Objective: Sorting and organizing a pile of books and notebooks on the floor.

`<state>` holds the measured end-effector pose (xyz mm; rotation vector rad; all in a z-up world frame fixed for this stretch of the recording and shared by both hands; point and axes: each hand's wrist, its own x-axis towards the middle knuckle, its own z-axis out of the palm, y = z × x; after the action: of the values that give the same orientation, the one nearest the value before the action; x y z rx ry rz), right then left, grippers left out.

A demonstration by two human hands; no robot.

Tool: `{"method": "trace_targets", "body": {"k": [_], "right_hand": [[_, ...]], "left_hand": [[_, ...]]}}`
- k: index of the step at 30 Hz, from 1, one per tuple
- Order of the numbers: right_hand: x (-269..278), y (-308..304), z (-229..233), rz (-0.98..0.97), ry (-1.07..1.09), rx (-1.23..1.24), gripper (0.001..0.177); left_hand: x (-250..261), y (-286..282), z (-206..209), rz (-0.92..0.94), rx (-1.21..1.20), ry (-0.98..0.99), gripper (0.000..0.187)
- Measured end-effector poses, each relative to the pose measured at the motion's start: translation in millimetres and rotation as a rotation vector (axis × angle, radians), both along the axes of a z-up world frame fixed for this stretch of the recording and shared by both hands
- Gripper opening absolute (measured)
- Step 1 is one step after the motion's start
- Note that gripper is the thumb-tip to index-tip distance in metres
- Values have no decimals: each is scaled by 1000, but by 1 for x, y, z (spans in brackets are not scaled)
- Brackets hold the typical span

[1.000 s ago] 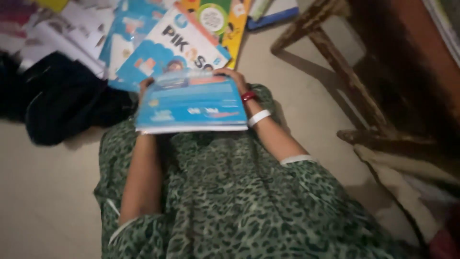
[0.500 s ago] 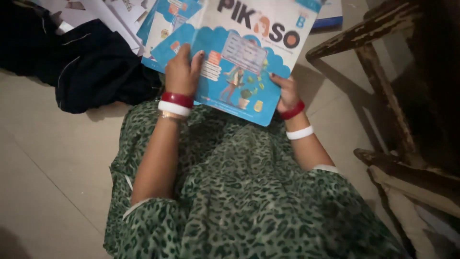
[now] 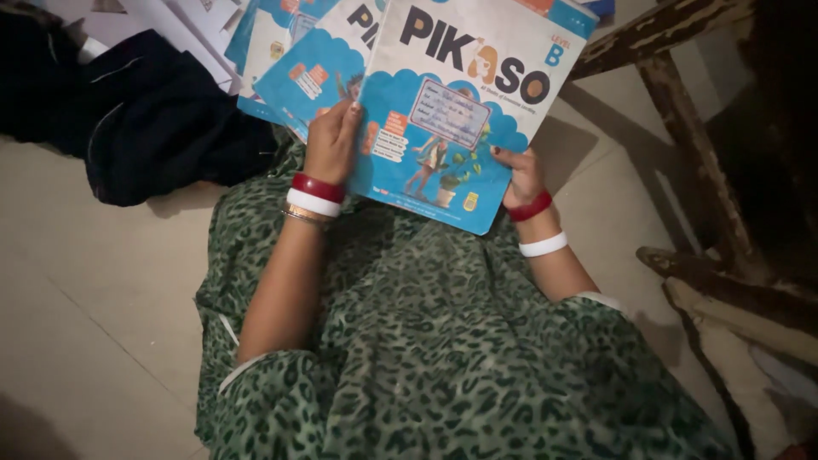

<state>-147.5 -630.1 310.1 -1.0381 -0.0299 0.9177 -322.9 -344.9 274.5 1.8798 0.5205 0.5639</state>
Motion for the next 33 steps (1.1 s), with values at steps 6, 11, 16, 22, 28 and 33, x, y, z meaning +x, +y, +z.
{"method": "trace_targets", "body": {"k": [6,11,16,22,28,33], "right_hand": [[-1,-6,-8,6,34,88,52],[7,-17,-29,-1,57,152,56],[21,-30,-38,48,277,222,63],[46,-67,-84,196,396,348,69],[33,-44,-55,114,282,211,74],[37,-53,-65,98,310,222,72]], "left_hand": [[7,-6,32,3,-93,-115,30],[12,-1,-5,-72,-335,-276,41],[30,49,-90,51,-356,40,26],[56,74,-109,222,404,626,93],[65,81,-90,220,401,724,104],[68,92,-83,253,410,833,77]]}}
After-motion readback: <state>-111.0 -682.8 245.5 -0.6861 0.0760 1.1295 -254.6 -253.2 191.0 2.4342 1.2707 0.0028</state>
